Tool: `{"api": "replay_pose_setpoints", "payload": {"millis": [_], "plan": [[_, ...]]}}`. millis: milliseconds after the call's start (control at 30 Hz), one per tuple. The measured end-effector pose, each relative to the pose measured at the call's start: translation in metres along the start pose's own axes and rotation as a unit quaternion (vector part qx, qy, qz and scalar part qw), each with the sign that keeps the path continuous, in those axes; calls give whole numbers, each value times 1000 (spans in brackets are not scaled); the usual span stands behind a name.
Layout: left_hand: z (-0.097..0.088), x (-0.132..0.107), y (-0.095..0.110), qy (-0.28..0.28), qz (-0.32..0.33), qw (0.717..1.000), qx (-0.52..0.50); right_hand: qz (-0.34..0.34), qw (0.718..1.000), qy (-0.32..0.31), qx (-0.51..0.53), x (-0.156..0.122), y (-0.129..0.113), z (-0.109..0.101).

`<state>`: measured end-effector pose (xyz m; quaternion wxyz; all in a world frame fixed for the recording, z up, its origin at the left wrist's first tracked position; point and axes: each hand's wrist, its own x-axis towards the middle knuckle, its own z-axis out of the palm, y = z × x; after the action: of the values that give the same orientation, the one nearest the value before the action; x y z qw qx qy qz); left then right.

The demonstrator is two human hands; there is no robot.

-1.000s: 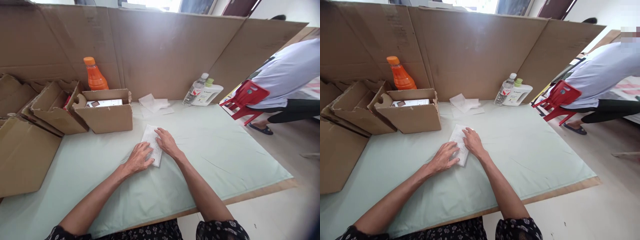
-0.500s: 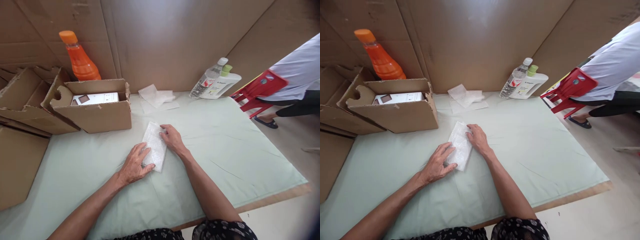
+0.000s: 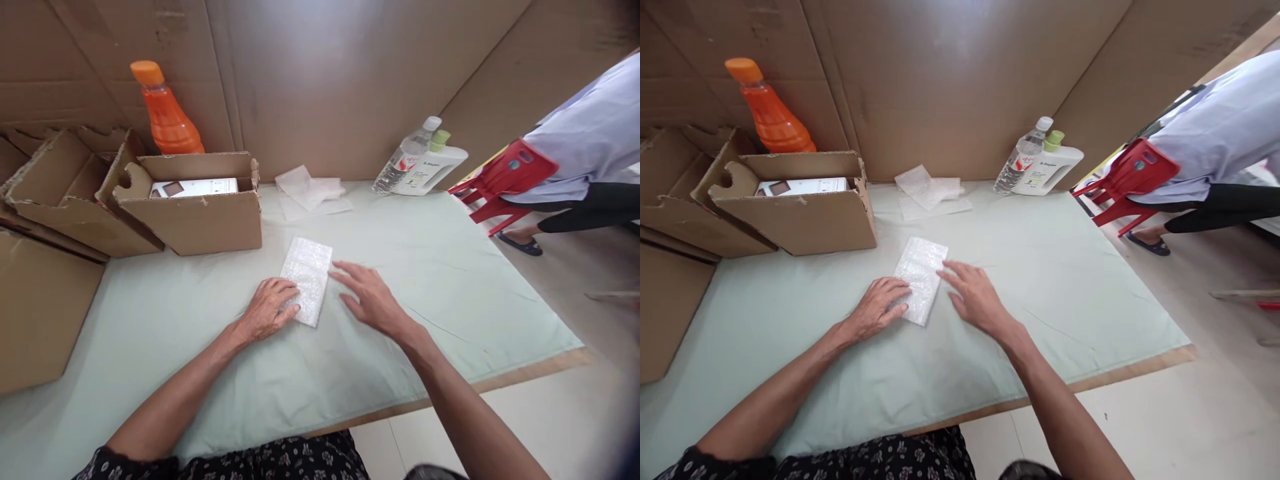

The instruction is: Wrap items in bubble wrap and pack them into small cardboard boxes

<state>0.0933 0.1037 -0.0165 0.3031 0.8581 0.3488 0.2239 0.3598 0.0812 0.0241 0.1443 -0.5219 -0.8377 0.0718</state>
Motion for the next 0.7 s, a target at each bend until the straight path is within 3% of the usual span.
{"api": "replay_pose_setpoints", "payload": {"millis": [133, 233, 333, 467, 533, 600, 700], "plan": [[-6, 6, -5, -3, -30, 998, -49, -45, 999, -25, 15, -25, -36, 22], [-19, 5, -2, -13, -33, 997, -62, 17, 989, 49, 138, -18, -53, 46], [-33, -11, 11, -36, -38, 995, -84, 112, 950, 119, 267, -17, -59, 50], [-31, -39, 35, -40, -97, 991, -86, 198, 875, 55, 438, -34, -69, 44], [-23, -47, 42, -34, -149, 985, -77, 214, 856, 33, 470, -46, -76, 43], [-16, -48, 43, -31, -182, 980, -70, 226, 874, 80, 423, -58, -83, 41], [-10, -42, 38, -28, -199, 978, -57, 164, 943, 197, 211, -71, -94, 34]]}}
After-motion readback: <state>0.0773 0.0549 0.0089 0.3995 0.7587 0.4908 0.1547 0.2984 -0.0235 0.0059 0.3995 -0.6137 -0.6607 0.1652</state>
